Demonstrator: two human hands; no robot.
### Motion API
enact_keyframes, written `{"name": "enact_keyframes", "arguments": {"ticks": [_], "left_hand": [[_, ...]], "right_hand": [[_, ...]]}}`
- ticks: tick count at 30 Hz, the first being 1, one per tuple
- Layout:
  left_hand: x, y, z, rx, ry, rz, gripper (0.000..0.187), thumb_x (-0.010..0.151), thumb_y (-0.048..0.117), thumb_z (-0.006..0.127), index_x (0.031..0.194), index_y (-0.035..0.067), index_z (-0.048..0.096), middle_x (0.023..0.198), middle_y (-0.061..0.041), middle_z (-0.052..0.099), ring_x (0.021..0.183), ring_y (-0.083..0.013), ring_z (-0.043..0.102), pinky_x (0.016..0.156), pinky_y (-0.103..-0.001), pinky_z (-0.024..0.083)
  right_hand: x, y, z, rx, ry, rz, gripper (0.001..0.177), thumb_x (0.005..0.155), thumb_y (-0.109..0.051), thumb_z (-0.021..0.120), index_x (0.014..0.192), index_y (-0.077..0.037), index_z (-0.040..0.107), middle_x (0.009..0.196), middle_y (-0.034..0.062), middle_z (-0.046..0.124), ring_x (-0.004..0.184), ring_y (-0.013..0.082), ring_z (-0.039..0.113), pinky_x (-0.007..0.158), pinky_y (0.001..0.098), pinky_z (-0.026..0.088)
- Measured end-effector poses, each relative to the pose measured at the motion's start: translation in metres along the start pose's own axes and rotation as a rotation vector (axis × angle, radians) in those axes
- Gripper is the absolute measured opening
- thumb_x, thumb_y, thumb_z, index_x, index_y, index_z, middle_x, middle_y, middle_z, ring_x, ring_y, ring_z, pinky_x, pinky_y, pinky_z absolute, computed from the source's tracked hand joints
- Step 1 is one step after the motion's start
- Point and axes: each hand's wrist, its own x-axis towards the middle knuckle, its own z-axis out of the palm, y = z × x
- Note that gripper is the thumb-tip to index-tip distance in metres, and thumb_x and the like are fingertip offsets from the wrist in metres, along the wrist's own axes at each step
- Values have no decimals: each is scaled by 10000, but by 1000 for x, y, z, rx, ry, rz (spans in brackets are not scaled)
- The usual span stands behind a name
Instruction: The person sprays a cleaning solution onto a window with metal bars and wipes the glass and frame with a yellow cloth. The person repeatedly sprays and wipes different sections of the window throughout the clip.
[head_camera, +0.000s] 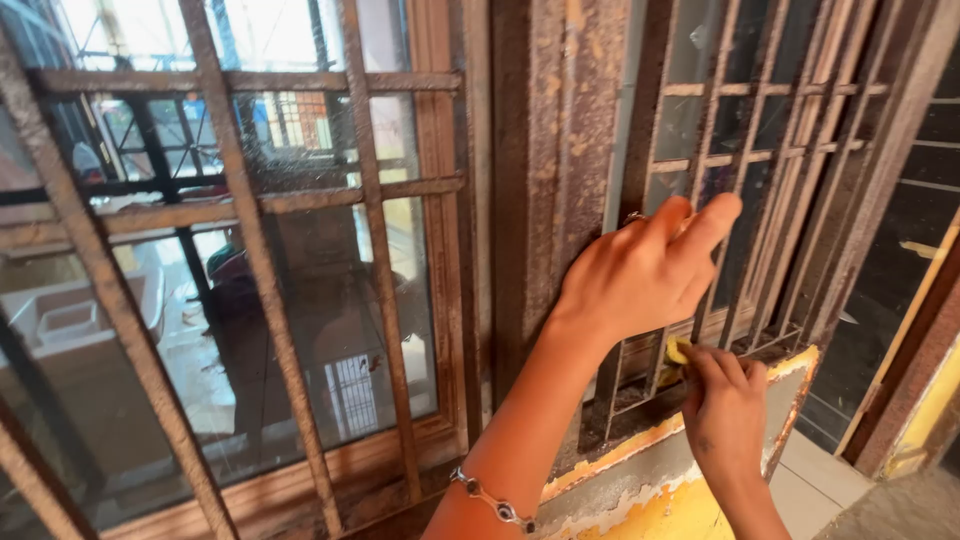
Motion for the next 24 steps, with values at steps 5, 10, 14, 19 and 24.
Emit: {"name": "enact_keyframes", "arguments": {"ticks": [5,10,14,19,24], "left_hand": [[-5,13,-11,-56,11,-22,638,1004,122,633,1565,210,341,1094,-157,661,595,-249,662,478,-366,512],[10,31,-47,-230,14,-200,459,1017,114,579,1452,149,437,1024,-158,668,655,-306,688,568,-393,566],[0,51,-106,-236,54,-325,398,1022,114,580,1401,121,461,1046,-166,691,781,-369,704,703,-419,594],[-35,65,-232,-99,70,-321,358,1030,89,603,1368,97,484,1151,-186,703,933,-331,756,778,-365,639],[-61,74,-354,-77,50,-561,360,1006,48,613,1350,57,508,969,-135,704,823,-223,779,681,-309,636]], "right_hand": [[-12,-20,19,-145,-75,-134,443,709,56,645,1136,-45,706,1170,79,711,1062,411,536,967,428,468],[-33,-27,14,-86,-35,-35,427,745,65,616,1151,-25,711,1252,110,711,1039,412,557,953,436,492],[-37,-23,5,-38,-21,-41,305,832,-21,647,1119,-59,742,1114,172,723,953,392,659,898,466,541],[-33,-52,-23,-90,-2,48,328,878,-100,694,1191,-156,776,953,187,729,860,387,693,793,473,550],[-35,-162,-47,357,277,32,123,1088,-20,598,1178,-46,678,1027,156,701,905,300,684,806,365,536]]}}
